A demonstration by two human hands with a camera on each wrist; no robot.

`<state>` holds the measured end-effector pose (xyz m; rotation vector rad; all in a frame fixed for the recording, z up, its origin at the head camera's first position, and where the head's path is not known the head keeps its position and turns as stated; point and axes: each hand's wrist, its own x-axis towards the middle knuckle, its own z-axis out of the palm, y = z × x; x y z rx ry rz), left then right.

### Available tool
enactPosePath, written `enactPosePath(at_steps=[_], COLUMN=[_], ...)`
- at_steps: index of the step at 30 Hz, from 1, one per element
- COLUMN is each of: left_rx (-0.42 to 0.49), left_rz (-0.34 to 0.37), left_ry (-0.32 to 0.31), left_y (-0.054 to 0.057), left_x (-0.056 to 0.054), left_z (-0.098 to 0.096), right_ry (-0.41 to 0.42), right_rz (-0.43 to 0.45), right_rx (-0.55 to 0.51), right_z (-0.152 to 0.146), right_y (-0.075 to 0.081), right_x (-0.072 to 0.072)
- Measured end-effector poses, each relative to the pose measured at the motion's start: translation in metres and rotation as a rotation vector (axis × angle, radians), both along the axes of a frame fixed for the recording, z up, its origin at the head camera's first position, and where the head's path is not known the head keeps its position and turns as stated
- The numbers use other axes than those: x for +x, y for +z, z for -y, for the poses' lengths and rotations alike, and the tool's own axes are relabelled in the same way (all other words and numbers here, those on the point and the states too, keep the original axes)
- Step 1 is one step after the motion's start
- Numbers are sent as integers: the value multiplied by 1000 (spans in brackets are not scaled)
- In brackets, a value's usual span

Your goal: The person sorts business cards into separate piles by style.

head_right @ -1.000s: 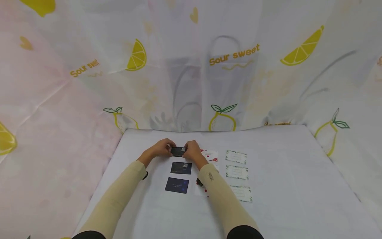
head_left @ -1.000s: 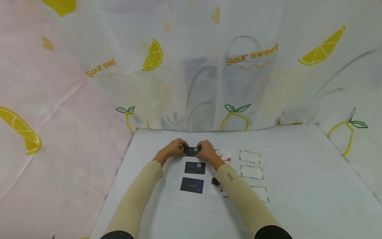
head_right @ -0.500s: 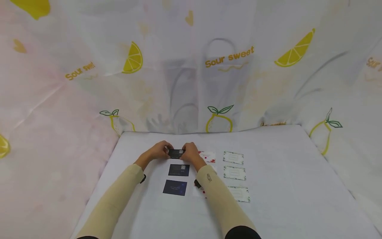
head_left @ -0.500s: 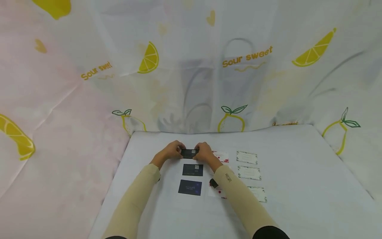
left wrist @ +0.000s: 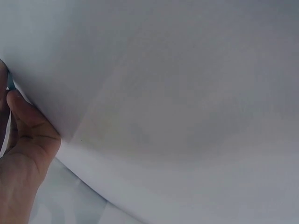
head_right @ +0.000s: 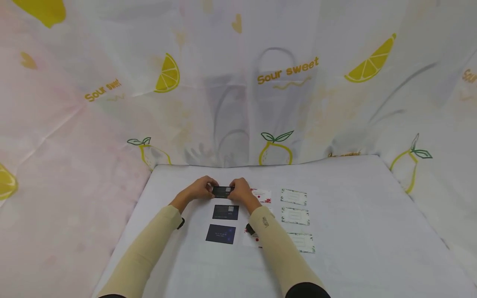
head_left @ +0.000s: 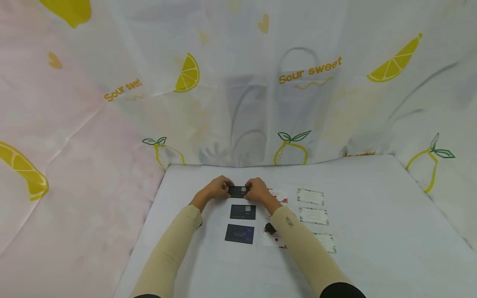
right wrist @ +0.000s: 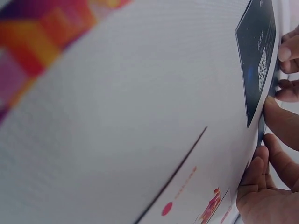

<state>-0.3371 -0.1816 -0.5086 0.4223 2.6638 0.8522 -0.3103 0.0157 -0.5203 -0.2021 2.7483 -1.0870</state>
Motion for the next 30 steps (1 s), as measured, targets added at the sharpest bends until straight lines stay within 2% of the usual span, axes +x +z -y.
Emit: enactPosePath(at_steps=[11, 20, 30], left_rx=[-25, -60, -70], left_rz=[-20, 18, -1], left_ry=[3, 26, 43], left_y=[2, 2, 4], left_x=[1, 3, 6], left_z=[-2, -6, -8], right_ry=[36, 55, 70], right_rz=[-28, -44, -48], right_rx=[23, 38, 54], right_z=[0, 0, -2], right_y=[-3, -1, -1], right_x=[-2, 3, 0])
